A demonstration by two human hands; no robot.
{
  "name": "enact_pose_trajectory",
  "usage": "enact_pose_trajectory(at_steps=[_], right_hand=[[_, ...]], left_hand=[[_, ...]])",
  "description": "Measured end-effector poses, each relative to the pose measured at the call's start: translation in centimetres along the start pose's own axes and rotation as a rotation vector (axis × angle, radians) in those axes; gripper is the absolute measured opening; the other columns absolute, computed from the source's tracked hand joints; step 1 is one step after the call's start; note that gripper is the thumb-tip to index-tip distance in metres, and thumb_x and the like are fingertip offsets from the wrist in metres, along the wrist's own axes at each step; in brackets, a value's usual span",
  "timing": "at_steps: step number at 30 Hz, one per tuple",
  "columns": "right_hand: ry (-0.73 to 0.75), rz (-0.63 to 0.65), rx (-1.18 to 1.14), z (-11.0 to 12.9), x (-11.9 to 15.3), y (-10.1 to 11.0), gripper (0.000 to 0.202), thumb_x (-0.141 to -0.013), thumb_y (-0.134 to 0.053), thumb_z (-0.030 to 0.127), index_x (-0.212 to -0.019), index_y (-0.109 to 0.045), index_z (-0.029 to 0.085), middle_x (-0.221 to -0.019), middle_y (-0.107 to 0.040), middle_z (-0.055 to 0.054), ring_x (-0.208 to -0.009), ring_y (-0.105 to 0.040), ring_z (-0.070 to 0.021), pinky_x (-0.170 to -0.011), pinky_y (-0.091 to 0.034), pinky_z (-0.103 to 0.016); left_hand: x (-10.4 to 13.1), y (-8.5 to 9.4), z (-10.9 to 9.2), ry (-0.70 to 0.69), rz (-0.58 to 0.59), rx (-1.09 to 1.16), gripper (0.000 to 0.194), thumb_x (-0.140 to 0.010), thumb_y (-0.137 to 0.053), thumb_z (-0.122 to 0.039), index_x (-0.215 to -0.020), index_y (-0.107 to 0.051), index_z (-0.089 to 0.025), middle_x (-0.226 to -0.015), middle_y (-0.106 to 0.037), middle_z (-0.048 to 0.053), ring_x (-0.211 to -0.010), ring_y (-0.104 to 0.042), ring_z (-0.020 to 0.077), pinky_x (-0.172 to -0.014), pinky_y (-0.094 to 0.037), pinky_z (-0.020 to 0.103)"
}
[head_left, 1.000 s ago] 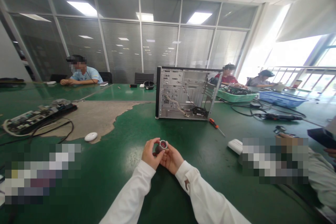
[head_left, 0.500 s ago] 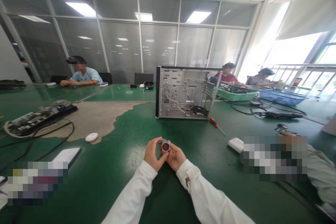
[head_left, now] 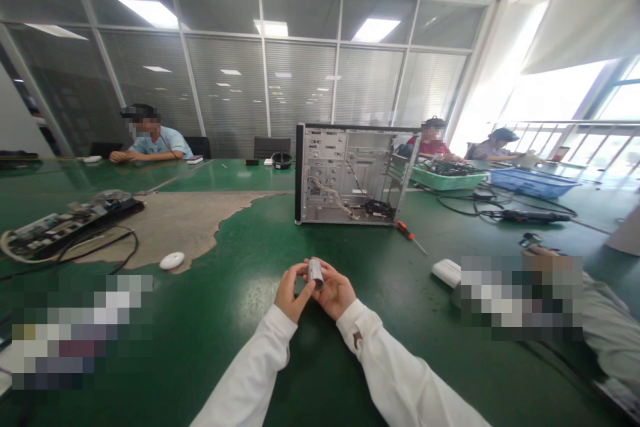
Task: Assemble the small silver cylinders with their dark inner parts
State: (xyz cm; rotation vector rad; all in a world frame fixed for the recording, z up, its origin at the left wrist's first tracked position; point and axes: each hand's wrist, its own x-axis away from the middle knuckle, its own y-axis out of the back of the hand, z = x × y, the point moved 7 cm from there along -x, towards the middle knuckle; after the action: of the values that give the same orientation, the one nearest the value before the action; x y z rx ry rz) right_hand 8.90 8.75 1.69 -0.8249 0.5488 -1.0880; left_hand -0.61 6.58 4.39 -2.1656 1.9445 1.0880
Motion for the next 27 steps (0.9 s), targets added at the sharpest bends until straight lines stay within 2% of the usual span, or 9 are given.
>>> enact_pose_trajectory(at_steps=[6, 10, 16, 20, 24, 27], right_hand=[[0.078, -0.064, 0.126, 0.2, -0.3, 0.6, 0.029, -0.059, -0.062, 0.016, -0.087, -0.057, 0.019, -0.093, -0.062, -0.004, -0.056, -0.057, -0.0121, -0.049, -0.045, -0.025], [0.103, -0.112, 0.151, 0.3, -0.4, 1.2, 0.029, -0.057, -0.063, 0.016, -0.085, -0.058, 0.019, -0.092, -0.063, -0.004, -0.055, -0.058, -0.0118, -0.051, -0.046, -0.027], [0.061, -0.103, 0.152, 0.2, -0.3, 1.1, 0.027, -0.058, -0.062, 0.017, -0.085, -0.058, 0.018, -0.091, -0.063, -0.004, -0.056, -0.058, -0.0116, -0.052, -0.046, -0.027], [0.083, -0.129, 0.174, 0.2, -0.4, 1.1, 0.029, -0.056, -0.065, 0.019, -0.084, -0.058, 0.018, -0.089, -0.063, -0.005, -0.055, -0.058, -0.0120, -0.049, -0.045, -0.025], [0.191, -0.224, 0.301, 0.9, -0.5, 1.9, 0.034, -0.052, -0.067, 0.022, -0.085, -0.059, 0.019, -0.091, -0.062, -0.004, -0.063, -0.058, -0.0138, -0.050, -0.046, -0.025], [0.358, -0.256, 0.571, 2.2, 0.1, 1.7, 0.035, -0.053, -0.066, 0.021, -0.088, -0.059, 0.020, -0.092, -0.061, -0.003, -0.070, -0.057, -0.0134, -0.058, -0.046, -0.025]], left_hand=[[-0.1, -0.1, 1.4, 0.118, -0.029, 0.066, 0.030, -0.069, -0.048, -0.034, -0.095, -0.049, -0.018, -0.091, -0.060, 0.006, -0.084, -0.055, 0.0182, -0.070, -0.042, 0.032], [-0.1, -0.2, 1.7, 0.158, -0.023, 0.080, 0.029, -0.068, -0.049, -0.035, -0.092, -0.051, -0.018, -0.091, -0.060, 0.006, -0.084, -0.056, 0.0185, -0.068, -0.043, 0.031], [-0.2, -0.2, 1.7, 0.176, -0.027, 0.078, 0.029, -0.067, -0.051, -0.034, -0.090, -0.051, -0.017, -0.089, -0.061, 0.006, -0.081, -0.057, 0.0174, -0.067, -0.043, 0.030], [-0.2, -0.1, 1.8, 0.164, -0.018, 0.049, 0.028, -0.068, -0.051, -0.033, -0.091, -0.052, -0.018, -0.088, -0.062, 0.006, -0.081, -0.057, 0.0177, -0.066, -0.043, 0.030], [-0.2, 0.1, 1.7, 0.112, -0.018, -0.023, 0.025, -0.068, -0.051, -0.033, -0.088, -0.056, -0.019, -0.085, -0.061, 0.005, -0.082, -0.055, 0.0187, -0.069, -0.043, 0.032], [-0.1, -0.1, 1.3, 0.059, 0.009, -0.082, 0.027, -0.064, -0.055, -0.031, -0.089, -0.056, -0.020, -0.087, -0.060, 0.006, -0.086, -0.054, 0.0201, -0.072, -0.043, 0.033]])
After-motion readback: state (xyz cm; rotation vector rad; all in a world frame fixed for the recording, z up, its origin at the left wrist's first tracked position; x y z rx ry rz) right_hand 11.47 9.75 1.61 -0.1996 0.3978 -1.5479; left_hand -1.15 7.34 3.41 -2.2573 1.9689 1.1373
